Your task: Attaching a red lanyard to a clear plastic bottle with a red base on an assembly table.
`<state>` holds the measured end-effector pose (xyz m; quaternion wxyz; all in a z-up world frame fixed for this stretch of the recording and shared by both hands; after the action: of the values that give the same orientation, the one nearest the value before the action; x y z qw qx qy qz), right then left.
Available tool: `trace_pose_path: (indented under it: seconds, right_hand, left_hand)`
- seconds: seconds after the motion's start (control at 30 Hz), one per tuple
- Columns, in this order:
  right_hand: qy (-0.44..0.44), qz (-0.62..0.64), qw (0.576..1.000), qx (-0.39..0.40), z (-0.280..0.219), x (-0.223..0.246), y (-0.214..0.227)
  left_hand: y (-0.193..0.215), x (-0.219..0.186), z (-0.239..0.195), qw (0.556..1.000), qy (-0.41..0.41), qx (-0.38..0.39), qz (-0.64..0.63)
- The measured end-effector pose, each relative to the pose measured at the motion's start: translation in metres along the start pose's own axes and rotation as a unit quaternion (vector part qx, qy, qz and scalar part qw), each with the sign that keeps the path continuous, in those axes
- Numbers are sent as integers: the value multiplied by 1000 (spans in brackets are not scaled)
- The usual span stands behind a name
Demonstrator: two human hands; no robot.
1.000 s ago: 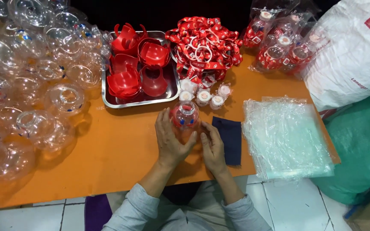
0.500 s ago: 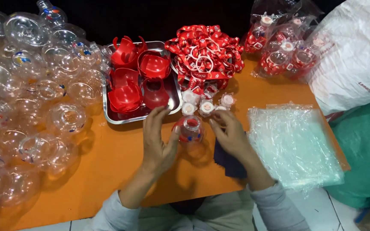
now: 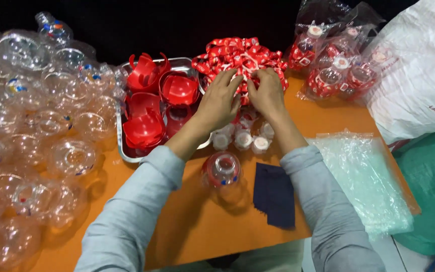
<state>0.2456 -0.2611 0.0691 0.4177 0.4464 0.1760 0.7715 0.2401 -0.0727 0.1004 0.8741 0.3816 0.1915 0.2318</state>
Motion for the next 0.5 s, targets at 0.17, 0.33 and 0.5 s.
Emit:
trace_pose_path:
  seconds: [0.17, 0.33, 0.5]
  right_hand:
    - [-24, -41, 999, -2, 34, -41, -29]
    - [-50, -41, 998, 28, 40, -47, -42]
    - [16, -2, 1000, -27, 40, -45, -40]
  left_hand:
    - [-46, 26, 32, 995, -4, 82, 61]
    - [-93, 47, 32, 988, 5, 113, 106]
    - [-94, 47, 27, 992, 32, 96, 72]
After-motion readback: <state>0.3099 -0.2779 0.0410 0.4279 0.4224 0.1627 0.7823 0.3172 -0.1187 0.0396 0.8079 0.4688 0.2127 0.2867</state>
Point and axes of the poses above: each hand's wrist, its own z-axis towards the middle knuckle, its own y-axis out of the back of the hand, x = y × z, the point moved 3 cm from there along z, towards the middle knuckle, and after that the axes turned 13 degrees about z, right-handed, at the moved point
